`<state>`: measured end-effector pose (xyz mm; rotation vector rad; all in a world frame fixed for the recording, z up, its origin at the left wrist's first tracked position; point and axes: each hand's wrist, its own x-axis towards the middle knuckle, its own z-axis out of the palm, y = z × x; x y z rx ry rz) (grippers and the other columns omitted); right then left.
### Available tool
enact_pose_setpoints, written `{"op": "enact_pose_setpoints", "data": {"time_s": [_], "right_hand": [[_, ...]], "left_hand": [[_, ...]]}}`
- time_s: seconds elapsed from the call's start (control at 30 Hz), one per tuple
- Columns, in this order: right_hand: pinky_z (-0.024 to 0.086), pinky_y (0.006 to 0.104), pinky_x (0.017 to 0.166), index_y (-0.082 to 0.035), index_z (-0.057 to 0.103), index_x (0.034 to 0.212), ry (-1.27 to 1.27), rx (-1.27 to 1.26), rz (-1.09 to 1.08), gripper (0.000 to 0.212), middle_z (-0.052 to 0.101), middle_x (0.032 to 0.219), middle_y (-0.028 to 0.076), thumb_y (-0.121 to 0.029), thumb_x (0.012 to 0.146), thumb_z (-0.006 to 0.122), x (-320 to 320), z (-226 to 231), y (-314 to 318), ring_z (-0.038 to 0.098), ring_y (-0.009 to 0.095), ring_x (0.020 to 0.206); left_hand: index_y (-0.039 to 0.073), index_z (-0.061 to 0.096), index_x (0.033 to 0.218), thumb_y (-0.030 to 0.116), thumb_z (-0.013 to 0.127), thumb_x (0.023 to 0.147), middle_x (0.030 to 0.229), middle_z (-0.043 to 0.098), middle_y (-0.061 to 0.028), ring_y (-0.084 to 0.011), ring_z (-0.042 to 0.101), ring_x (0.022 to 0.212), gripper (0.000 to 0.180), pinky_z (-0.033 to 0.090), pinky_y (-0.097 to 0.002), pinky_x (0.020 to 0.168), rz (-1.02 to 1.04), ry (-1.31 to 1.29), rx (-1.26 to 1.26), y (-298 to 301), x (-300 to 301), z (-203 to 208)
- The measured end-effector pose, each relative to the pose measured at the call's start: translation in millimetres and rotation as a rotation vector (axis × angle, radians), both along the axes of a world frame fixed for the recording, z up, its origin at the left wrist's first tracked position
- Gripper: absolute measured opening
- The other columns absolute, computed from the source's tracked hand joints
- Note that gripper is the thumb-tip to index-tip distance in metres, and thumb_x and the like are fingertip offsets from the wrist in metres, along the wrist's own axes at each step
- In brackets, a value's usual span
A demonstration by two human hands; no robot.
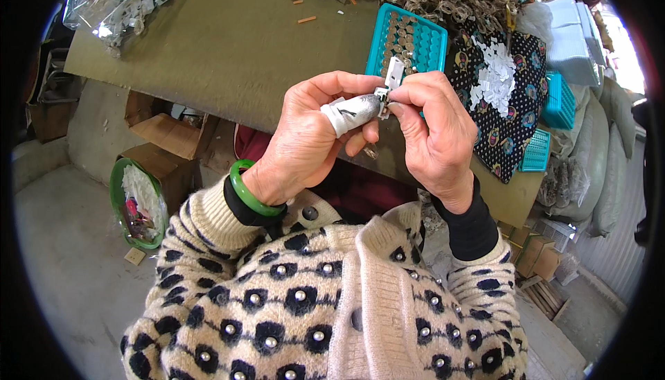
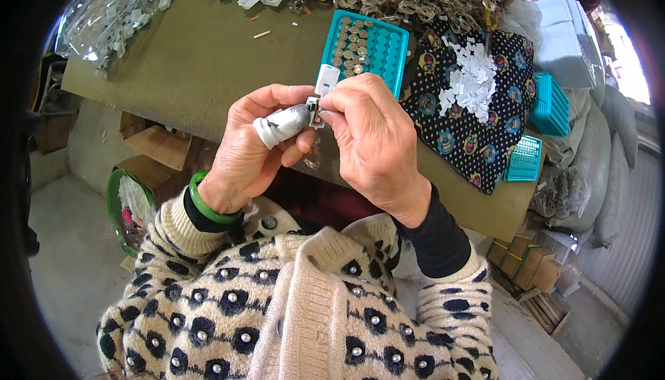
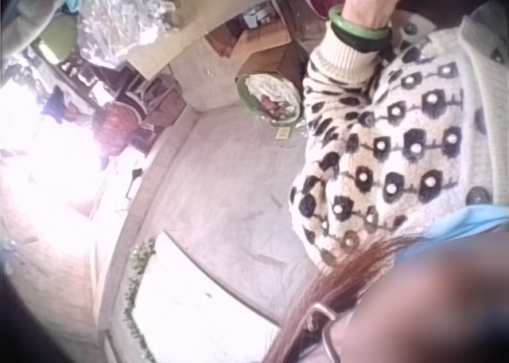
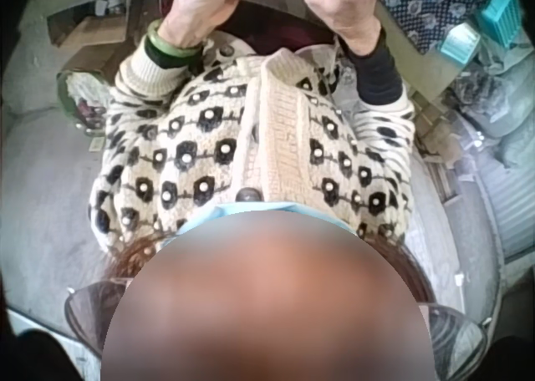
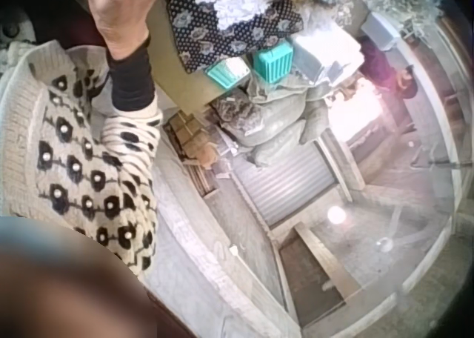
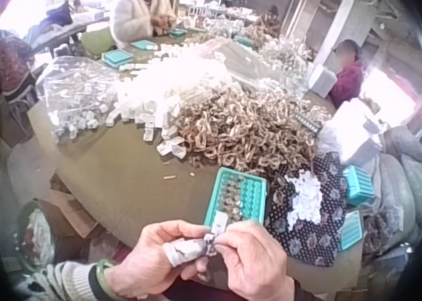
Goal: The person repeatedly picks small white plastic housings and metal pins from the table, inserts the pins into the housings, and places the assembled units into a blue tray. The process is continuous and repetitive throughout the clip.
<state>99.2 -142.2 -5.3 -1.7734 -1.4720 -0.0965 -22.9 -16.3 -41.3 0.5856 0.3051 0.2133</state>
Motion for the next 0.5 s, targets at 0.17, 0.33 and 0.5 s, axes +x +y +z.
{"op": "enact_pose_setpoints", "data": {"time_s": [0.17,0.33,0.5], "right_hand": [[0.049,0.0265,0.07,0.0,0.055,0.099,1.041,-0.042,-0.018,0.016,0.06,0.092,0.008,0.0,0.088,0.066,-6.6,9.4,-6.2,0.059,0.015,0.079],[0.048,0.0239,0.072,-0.001,0.051,0.11,1.604,0.02,0.072,0.023,0.059,0.103,0.006,-0.005,0.091,0.065,-14.4,13.1,-4.9,0.056,0.009,0.085],[0.05,0.0261,0.074,0.0,0.05,0.126,1.388,0.01,0.013,0.039,0.061,0.108,0.007,-0.01,0.092,0.065,-20.7,10.0,5.4,0.06,0.014,0.089]], "left_hand": [[-0.001,0.063,0.113,0.006,0.061,0.093,0.093,0.068,-0.0148,-0.0167,0.068,0.069,0.021,0.047,-0.0206,0.046,-0.005,-0.039,0.071,0.0,-1.8,2.9],[0.0,0.062,0.112,0.006,0.061,0.094,0.087,0.069,-0.0159,-0.0178,0.069,0.071,0.019,0.049,-0.0202,0.048,-0.012,-0.122,0.168,-1.2,-6.0,3.5],[0.002,0.062,0.108,0.007,0.061,0.093,0.091,0.069,-0.0156,-0.0187,0.069,0.071,0.016,0.048,-0.0196,0.047,-0.019,-0.084,0.169,4.1,-9.1,-1.8]]}}
